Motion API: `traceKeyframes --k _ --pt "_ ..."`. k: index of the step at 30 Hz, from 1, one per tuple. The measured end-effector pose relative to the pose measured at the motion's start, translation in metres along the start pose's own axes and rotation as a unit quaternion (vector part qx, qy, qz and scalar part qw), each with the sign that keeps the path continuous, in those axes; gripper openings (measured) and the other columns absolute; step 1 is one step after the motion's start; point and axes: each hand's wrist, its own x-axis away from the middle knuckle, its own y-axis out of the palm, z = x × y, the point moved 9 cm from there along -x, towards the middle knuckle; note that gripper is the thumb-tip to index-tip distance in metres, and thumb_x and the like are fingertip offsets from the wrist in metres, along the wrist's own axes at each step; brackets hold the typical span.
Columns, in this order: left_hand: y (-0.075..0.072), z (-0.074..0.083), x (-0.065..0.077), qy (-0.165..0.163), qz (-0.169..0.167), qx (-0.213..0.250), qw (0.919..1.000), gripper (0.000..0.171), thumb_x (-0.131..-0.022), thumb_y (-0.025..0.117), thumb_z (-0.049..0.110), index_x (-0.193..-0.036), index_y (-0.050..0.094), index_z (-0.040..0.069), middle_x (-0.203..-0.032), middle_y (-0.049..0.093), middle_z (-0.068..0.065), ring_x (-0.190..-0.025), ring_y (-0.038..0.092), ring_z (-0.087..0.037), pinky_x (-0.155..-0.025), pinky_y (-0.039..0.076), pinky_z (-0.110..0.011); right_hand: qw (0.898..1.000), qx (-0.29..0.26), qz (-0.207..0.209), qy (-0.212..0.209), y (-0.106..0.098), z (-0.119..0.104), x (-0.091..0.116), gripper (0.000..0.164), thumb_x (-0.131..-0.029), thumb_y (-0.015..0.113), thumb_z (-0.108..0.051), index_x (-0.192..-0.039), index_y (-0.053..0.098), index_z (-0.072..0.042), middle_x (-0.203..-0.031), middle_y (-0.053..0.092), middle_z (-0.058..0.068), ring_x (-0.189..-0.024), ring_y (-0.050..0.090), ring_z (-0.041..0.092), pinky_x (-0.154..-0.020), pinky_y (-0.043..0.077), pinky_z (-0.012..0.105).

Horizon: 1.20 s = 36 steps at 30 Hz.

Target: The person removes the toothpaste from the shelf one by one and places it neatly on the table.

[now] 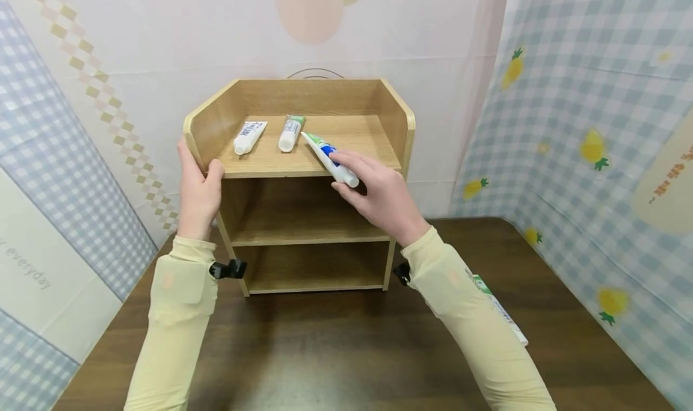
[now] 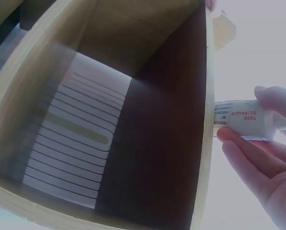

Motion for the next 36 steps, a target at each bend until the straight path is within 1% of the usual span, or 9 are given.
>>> traceKeyframes --k 3,7,12,15,20,26,32,36 --pt "0.0 -0.001 -0.001 -0.005 0.0 -0.008 1.0 0.065 -0.092 0.041 0.012 -0.153 0.02 0.019 -0.154 0.034 -0.01 -0.135 0.038 -0.022 -0.114 0.028 -0.04 1.0 -0.008 0.004 0.001 -0.002 -0.002 0.004 0.047 -0.08 0.077 -0.01 -0.125 0.064 -0.005 -0.124 0.067 0.013 -0.113 0.064 0.026 -0.096 0.049 0.037" --pt "0.001 -0.002 0.0 -0.013 -0.003 -0.013 0.9998 0.066 -0.093 0.04 0.013 -0.154 0.018 0.021 -0.155 0.033 -0.009 -0.135 0.038 -0.023 -0.114 0.028 -0.041 1.0 -0.014 0.025 0.006 -0.007 -0.002 0.013 0.049 -0.078 0.078 -0.008 -0.125 0.064 -0.004 -0.123 0.068 0.013 -0.111 0.065 0.025 -0.095 0.05 0.033" --pt "0.002 -0.005 0.0 -0.01 -0.003 -0.005 0.9999 0.065 -0.092 0.04 0.013 -0.154 0.019 0.02 -0.154 0.033 -0.01 -0.134 0.038 -0.022 -0.114 0.028 -0.04 0.999 0.0 0.049 0.019 -0.014 -0.005 0.027 0.051 -0.076 0.079 -0.006 -0.125 0.065 -0.006 -0.12 0.069 0.012 -0.107 0.066 0.025 -0.096 0.046 0.02" --pt "0.002 -0.005 0.0 -0.009 -0.002 -0.002 1.0 0.065 -0.092 0.041 0.012 -0.154 0.019 0.019 -0.154 0.033 -0.011 -0.134 0.037 -0.022 -0.114 0.027 -0.039 0.998 0.011 0.063 0.018 -0.02 -0.009 0.034 0.052 -0.075 0.08 -0.003 -0.125 0.065 -0.006 -0.12 0.069 0.012 -0.108 0.066 0.025 -0.097 0.043 0.016" --pt "0.002 -0.003 -0.002 -0.004 -0.003 0.003 1.0 0.065 -0.093 0.041 0.011 -0.153 0.02 0.017 -0.154 0.033 -0.011 -0.135 0.037 -0.021 -0.114 0.027 -0.037 0.996 0.027 0.081 -0.005 -0.03 -0.018 0.045 0.052 -0.074 0.078 0.002 -0.124 0.065 -0.005 -0.124 0.067 0.013 -0.112 0.064 0.027 -0.102 0.041 0.015" --pt "0.001 -0.003 -0.003 -0.001 -0.001 0.011 0.9999 0.065 -0.093 0.041 0.01 -0.153 0.02 0.017 -0.154 0.032 -0.01 -0.136 0.036 -0.019 -0.115 0.026 -0.035 0.993 0.061 0.096 -0.019 -0.037 -0.022 0.053 0.048 -0.075 0.073 0.005 -0.121 0.067 -0.005 -0.124 0.067 0.013 -0.106 0.067 0.028 -0.1 0.039 0.011" --pt "0.002 -0.003 -0.001 -0.004 -0.001 0.003 1.0 0.065 -0.093 0.042 0.011 -0.153 0.02 0.018 -0.155 0.033 -0.01 -0.136 0.036 -0.02 -0.115 0.027 -0.037 0.989 0.054 0.135 -0.003 -0.049 -0.022 0.063 0.047 -0.073 0.074 0.007 -0.118 0.068 -0.003 -0.12 0.068 0.015 -0.105 0.066 0.031 -0.103 0.041 0.016" --pt "0.002 -0.002 -0.001 0.001 0.001 0.007 1.0 0.064 -0.093 0.042 0.01 -0.153 0.021 0.017 -0.155 0.033 -0.01 -0.136 0.036 -0.019 -0.115 0.026 -0.036 0.986 0.056 0.155 0.015 -0.059 -0.024 0.071 0.042 -0.076 0.072 0.005 -0.117 0.069 -0.002 -0.12 0.068 0.015 -0.106 0.065 0.031 -0.103 0.042 0.017"
